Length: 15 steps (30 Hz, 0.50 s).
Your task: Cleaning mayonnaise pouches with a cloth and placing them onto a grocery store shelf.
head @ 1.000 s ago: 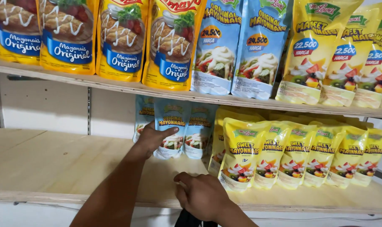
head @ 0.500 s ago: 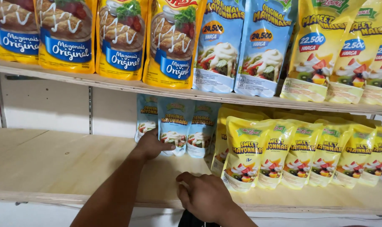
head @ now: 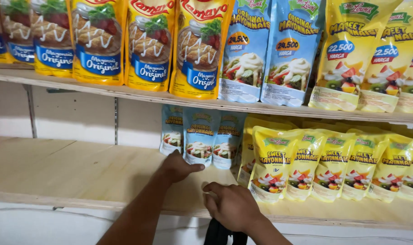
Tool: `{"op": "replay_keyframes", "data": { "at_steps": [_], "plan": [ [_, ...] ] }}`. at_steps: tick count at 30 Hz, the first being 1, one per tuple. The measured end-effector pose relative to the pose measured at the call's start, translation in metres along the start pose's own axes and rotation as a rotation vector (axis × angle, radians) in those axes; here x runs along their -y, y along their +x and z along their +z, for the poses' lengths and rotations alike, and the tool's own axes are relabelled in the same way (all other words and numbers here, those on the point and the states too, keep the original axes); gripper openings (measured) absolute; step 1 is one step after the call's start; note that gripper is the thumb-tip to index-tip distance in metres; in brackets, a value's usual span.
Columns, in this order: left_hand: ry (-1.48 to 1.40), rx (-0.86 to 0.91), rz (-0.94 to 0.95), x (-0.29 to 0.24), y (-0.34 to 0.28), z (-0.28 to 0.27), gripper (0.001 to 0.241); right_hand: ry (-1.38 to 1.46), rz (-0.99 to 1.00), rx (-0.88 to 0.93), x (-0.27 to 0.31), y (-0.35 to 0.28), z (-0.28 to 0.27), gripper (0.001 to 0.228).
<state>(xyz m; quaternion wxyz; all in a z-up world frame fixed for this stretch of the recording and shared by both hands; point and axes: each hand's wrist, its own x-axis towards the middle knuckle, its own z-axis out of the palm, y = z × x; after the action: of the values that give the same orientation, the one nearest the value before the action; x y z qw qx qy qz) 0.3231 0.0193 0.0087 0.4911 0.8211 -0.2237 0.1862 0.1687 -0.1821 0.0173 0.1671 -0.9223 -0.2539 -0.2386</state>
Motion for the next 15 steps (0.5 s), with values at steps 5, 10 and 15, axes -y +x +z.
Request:
{"op": "replay_keyframes", "data": {
  "at_steps": [5, 10, 15],
  "plan": [
    [0.486, -0.155, 0.204, -0.022, -0.092, 0.012, 0.05, 0.001, -0.022, -0.071, -0.002, -0.01, 0.01, 0.02],
    [0.015, -0.459, 0.126, -0.075, -0.244, 0.031, 0.04, 0.63, 0.326, -0.356, 0.038, -0.052, 0.04, 0.023],
    [0.083, 0.166, -0.411, 0.043, -0.354, 0.044, 0.03, 1.285, 0.64, -0.236, 0.067, -0.148, 0.166, 0.03]
  ]
}}
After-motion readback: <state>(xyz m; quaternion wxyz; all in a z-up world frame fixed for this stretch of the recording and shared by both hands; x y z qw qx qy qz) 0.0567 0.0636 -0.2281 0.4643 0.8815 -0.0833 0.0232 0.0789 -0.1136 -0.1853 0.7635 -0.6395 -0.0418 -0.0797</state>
